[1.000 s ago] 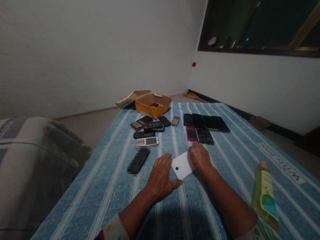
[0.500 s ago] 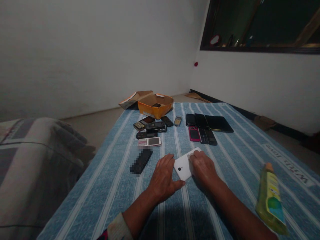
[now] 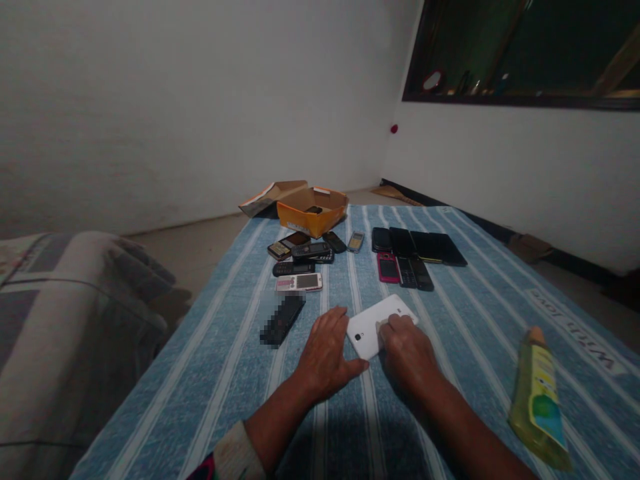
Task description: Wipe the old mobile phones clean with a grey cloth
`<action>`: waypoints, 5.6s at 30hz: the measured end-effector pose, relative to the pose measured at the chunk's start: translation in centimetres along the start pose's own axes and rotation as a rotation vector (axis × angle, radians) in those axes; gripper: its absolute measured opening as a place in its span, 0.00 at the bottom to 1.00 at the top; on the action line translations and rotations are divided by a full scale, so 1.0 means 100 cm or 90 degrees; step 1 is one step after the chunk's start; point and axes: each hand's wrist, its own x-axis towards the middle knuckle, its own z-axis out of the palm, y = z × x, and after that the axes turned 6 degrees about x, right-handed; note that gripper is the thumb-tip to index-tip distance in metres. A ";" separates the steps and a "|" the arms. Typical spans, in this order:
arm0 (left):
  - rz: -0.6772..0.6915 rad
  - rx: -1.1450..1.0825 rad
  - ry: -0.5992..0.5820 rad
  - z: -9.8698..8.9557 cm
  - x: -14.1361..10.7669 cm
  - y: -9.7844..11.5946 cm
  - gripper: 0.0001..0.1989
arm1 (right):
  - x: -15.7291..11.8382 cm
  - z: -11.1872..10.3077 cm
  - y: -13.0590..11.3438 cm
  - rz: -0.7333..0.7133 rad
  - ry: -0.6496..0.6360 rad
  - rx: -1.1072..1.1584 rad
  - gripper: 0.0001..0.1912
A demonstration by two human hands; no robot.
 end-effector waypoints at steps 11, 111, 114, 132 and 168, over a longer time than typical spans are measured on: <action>-0.005 0.005 -0.004 -0.002 0.000 0.001 0.32 | 0.006 -0.004 -0.006 -0.023 -0.011 0.009 0.12; 0.069 0.058 0.089 0.011 0.005 -0.013 0.27 | -0.024 0.020 -0.025 -0.150 0.119 0.015 0.06; 0.079 0.059 0.090 0.010 0.004 -0.013 0.25 | -0.016 0.012 -0.025 -0.152 0.152 0.029 0.04; 0.052 0.031 0.061 0.008 0.002 -0.012 0.32 | 0.033 0.013 -0.007 -0.251 0.128 -0.006 0.05; 0.044 0.039 0.031 0.002 0.004 -0.005 0.31 | 0.068 -0.005 0.048 0.015 0.032 -0.110 0.13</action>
